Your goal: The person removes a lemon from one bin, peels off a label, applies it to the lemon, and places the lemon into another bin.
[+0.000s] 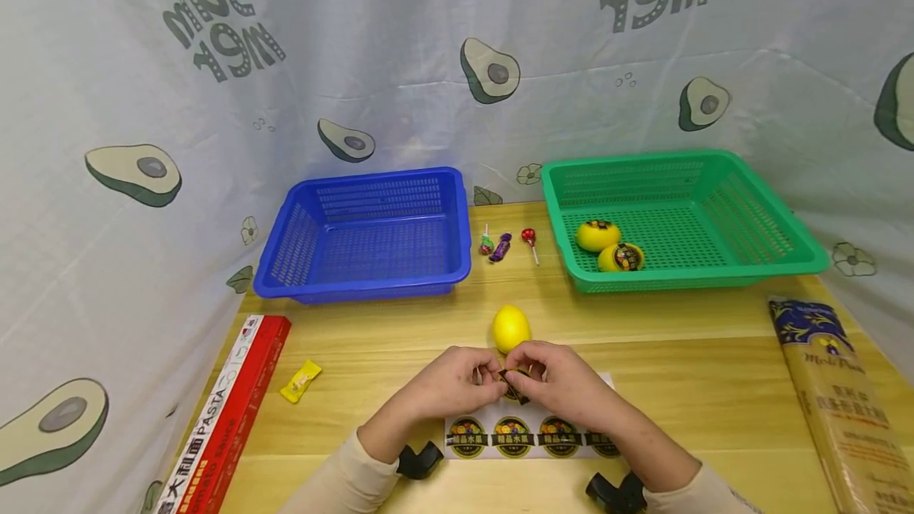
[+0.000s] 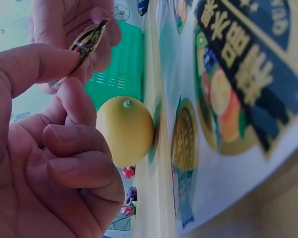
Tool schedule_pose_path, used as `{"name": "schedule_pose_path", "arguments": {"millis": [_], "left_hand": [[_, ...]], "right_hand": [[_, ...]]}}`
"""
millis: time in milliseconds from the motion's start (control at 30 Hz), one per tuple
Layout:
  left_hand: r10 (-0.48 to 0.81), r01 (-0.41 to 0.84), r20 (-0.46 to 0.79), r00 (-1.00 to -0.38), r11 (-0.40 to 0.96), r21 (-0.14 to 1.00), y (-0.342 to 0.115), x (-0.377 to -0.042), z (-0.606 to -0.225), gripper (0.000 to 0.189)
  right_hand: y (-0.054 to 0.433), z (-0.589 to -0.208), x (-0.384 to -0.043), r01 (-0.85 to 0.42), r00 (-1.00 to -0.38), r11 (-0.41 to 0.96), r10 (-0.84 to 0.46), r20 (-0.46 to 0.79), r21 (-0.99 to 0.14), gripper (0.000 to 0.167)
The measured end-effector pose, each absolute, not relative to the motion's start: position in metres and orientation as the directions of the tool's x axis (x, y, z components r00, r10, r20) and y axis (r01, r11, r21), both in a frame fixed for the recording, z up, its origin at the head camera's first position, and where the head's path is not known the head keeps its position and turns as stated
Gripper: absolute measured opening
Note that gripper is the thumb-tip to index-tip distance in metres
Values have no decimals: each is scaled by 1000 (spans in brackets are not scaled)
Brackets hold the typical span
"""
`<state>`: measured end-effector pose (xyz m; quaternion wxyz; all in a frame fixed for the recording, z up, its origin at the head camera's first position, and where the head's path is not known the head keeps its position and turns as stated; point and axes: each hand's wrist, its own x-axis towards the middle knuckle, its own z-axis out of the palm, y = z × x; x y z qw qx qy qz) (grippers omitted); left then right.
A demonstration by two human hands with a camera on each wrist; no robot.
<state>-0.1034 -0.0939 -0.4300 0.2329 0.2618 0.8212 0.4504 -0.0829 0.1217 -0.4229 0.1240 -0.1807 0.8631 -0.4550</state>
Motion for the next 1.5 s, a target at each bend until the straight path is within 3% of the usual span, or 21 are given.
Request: {"name": "schedule_pose_path", "arguments": {"millis": [400, 733, 967, 1267, 1500], "left_hand": [[614, 189, -118, -780, 411, 892, -95, -105, -428, 7], [485, 63, -136, -864, 373, 926, -104, -111, -428, 11], [436, 12, -120, -892, 286, 958, -96, -123, -426, 17], [334, 38, -74, -940, 319, 947, -81, -135, -418, 20], [259, 17, -43, -965, 227, 974, -71, -141, -427, 17]], "right_hand": [[126, -425, -81, -150, -911, 536, -401, -94, -831, 12], [130, -422, -89, 60, -950, 411, -257, -179, -910, 19], [134, -414, -106, 85, -958, 379, -223, -180, -921, 24], [143, -407, -125, 59, -964, 405, -214, -157, -912, 24], [140, -406, -136, 58, -971, 513, -170, -168, -856, 25]]}}
